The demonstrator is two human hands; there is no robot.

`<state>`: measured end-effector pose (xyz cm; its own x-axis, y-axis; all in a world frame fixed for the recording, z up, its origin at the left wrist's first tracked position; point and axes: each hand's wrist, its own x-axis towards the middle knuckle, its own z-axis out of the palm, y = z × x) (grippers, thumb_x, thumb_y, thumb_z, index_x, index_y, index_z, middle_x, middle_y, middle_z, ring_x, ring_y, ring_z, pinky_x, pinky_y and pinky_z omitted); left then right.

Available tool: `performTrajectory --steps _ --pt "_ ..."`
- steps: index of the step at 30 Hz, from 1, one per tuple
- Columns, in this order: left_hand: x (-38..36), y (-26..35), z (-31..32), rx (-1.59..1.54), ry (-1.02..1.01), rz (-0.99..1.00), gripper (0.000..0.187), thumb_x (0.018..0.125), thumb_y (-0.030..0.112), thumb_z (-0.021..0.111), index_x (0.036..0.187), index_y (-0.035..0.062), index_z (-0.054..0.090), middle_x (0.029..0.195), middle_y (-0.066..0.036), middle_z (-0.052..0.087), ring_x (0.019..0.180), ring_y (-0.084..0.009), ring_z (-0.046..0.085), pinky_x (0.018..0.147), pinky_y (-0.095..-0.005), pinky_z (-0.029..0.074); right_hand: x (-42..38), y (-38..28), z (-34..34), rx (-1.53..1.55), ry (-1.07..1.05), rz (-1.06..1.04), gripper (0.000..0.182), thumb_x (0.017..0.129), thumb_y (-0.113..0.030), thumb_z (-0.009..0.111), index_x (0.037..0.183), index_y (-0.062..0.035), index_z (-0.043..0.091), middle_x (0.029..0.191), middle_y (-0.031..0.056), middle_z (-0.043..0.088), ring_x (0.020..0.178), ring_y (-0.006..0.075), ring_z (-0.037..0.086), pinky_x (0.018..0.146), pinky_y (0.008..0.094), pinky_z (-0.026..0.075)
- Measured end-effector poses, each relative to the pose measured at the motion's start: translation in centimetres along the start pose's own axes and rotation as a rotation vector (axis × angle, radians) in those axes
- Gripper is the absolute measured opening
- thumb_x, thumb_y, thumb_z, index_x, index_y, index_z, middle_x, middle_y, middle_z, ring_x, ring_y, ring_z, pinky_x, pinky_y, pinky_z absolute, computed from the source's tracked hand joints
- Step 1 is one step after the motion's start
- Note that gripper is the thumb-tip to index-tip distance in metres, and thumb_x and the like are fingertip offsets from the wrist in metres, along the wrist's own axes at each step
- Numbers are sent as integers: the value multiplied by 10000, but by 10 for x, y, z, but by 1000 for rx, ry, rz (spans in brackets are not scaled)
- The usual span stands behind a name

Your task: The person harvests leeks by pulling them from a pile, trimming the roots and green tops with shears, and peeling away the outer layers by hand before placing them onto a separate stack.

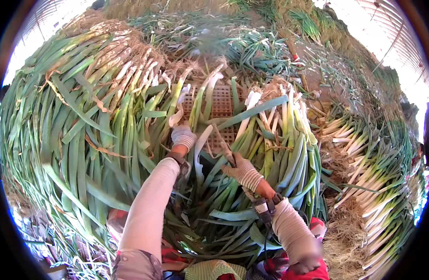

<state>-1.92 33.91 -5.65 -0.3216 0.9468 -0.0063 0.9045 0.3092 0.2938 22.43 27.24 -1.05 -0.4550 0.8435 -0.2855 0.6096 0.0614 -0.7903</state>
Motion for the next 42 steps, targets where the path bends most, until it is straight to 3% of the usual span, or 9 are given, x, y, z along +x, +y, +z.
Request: performTrajectory --steps 9,10,11,13,16,27,35,40,42 --pt "-50 -7 -19 -257 -184 -252 715 665 178 775 1279 51 432 1042 -205 634 893 -320 641 777 -405 527 0 8 0 62 71 -7 627 786 -375 697 1154 67 446 937 258 610 879 342 620 742 373 483" --pt "-62 -9 -24 -756 -474 -612 822 609 91 819 1316 45 402 1062 -198 627 859 -280 635 738 -385 531 -2 7 0 46 75 -2 621 789 -373 694 1150 66 444 937 262 609 881 348 620 747 378 484" --pt "-82 -16 -11 -994 -455 -569 890 584 31 827 1345 32 365 1102 -193 608 863 -252 622 707 -380 529 -6 5 3 30 75 3 615 792 -372 690 1146 65 441 938 266 608 882 353 620 752 383 485" --pt "-136 -12 -24 -981 -320 -518 674 612 73 782 1200 -10 463 894 -172 650 820 -283 644 733 -381 513 -26 -22 6 -38 14 -42 573 805 -369 674 1106 55 434 916 275 610 867 373 624 755 400 488" --pt "-185 -7 -39 -737 29 -429 628 618 42 748 1181 22 470 900 -191 639 853 -319 632 775 -374 497 -71 -74 23 -236 -163 -50 596 816 -382 646 1110 64 381 860 297 613 837 427 622 749 422 495" --pt "-247 -23 -30 -741 218 -216 576 650 -33 648 1195 67 490 1004 -198 617 959 -355 599 828 -398 468 -136 -114 69 -638 -214 82 636 802 -374 630 1108 94 326 805 294 619 806 441 621 700 459 497" --pt "-240 -15 6 -1091 -71 -368 691 637 68 787 1226 62 426 1143 -181 580 1008 -303 584 880 -369 471 -82 -98 89 -686 -78 218 609 789 -345 629 1130 76 349 872 290 627 878 441 613 780 467 494" --pt "-232 -7 10 -1173 -211 -449 741 586 97 838 1195 40 419 1078 -98 563 924 -207 550 848 -335 476 -57 -95 74 -694 -76 212 633 784 -363 645 1124 85 353 902 317 614 904 447 602 798 463 488" --pt "-228 -10 19 -1523 -254 -504 673 618 85 816 1176 32 443 1014 -102 583 866 -207 562 818 -345 487 -62 -98 70 -696 -79 205 620 786 -376 645 1103 93 391 899 318 611 901 437 604 786 446 490"
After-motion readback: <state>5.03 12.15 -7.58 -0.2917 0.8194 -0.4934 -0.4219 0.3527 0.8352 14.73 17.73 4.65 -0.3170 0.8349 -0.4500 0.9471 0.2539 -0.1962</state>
